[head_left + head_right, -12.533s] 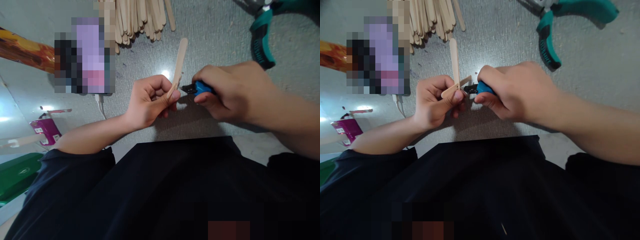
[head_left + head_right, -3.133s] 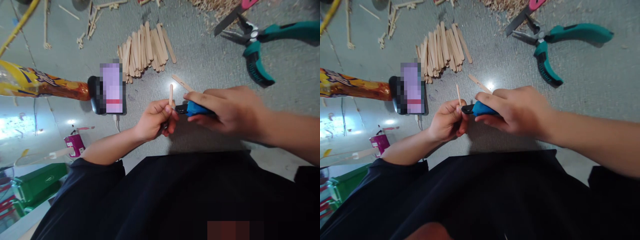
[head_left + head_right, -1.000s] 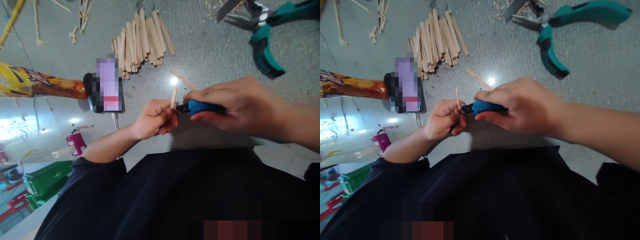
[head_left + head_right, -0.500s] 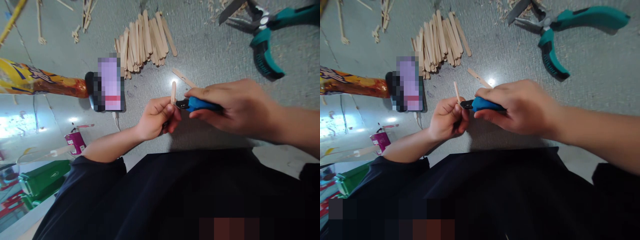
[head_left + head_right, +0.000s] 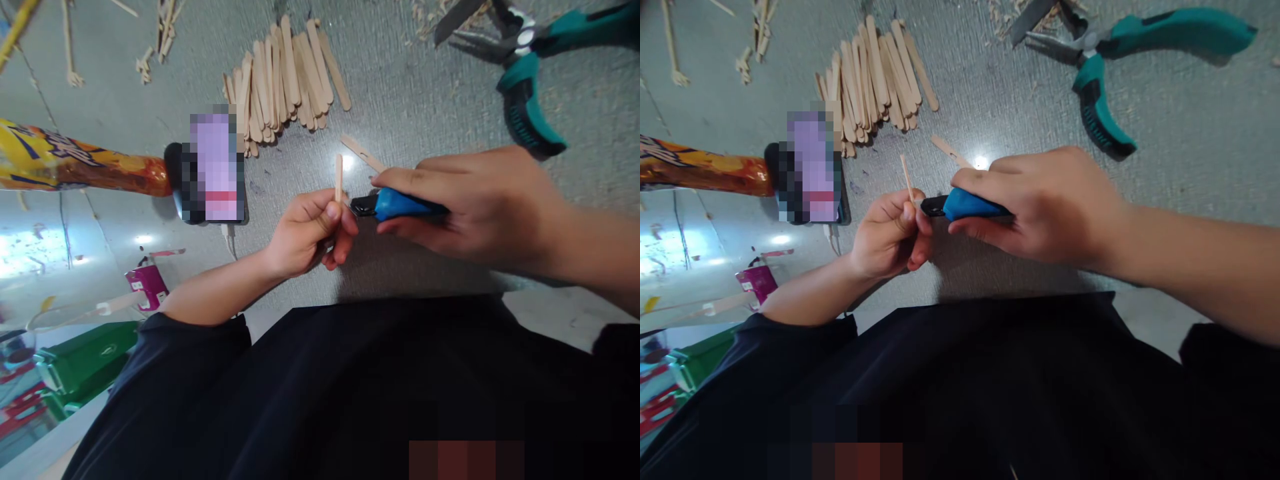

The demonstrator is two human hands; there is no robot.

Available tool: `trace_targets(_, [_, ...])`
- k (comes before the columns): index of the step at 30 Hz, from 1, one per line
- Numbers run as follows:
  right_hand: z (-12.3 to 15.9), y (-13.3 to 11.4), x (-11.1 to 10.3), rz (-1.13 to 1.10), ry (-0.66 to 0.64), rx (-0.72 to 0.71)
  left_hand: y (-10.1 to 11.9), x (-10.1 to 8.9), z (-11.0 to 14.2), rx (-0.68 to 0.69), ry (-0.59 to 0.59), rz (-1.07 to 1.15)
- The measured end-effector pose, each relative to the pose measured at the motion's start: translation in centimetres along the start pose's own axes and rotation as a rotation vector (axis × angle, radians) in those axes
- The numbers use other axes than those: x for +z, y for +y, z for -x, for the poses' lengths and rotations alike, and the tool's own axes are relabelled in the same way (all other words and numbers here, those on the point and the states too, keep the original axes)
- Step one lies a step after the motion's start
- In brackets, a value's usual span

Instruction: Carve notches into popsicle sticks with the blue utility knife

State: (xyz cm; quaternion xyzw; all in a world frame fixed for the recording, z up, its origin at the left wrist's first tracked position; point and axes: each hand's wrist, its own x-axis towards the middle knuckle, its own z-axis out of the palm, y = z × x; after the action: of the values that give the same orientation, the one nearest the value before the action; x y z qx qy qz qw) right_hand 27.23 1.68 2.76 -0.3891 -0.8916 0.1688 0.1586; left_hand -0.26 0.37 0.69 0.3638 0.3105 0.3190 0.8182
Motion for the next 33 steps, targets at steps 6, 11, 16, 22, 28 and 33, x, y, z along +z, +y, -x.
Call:
trace_targets(6, [-0.05,0.02,0.02,0.006,-0.019,0.004,0.12,-0.04,-0.09,-0.015,-0.024,0.02])
trace_targets(11, [0.0,-0.03,0.03,0.008,-0.027,0.014,0.09,-0.08,-0.08,-0.023,-0.038,0.016])
trace_targets(16, [0.43,0.14,0.35,-0.026,-0.029,0.023,0.05,-0.15,0.05,-0.037,-0.037,-0.021])
trace_targets(22, [0.67,0.01,0.57,-0.108,-0.058,0.049,-0.21,-0.23,0.42,-0.027,-0.085,-0.041])
trace_targets(28, [0.56,-0.23,0.4,-0.124,-0.044,0.047,-0.26,-0.29,0.51,-0.018,-0.088,-0.055])
trace_targets(33, [0.33,-0.13,0.1,-0.1,-0.029,0.029,-0.25,-0.02,0.44,-0.054,-0.046,-0.06])
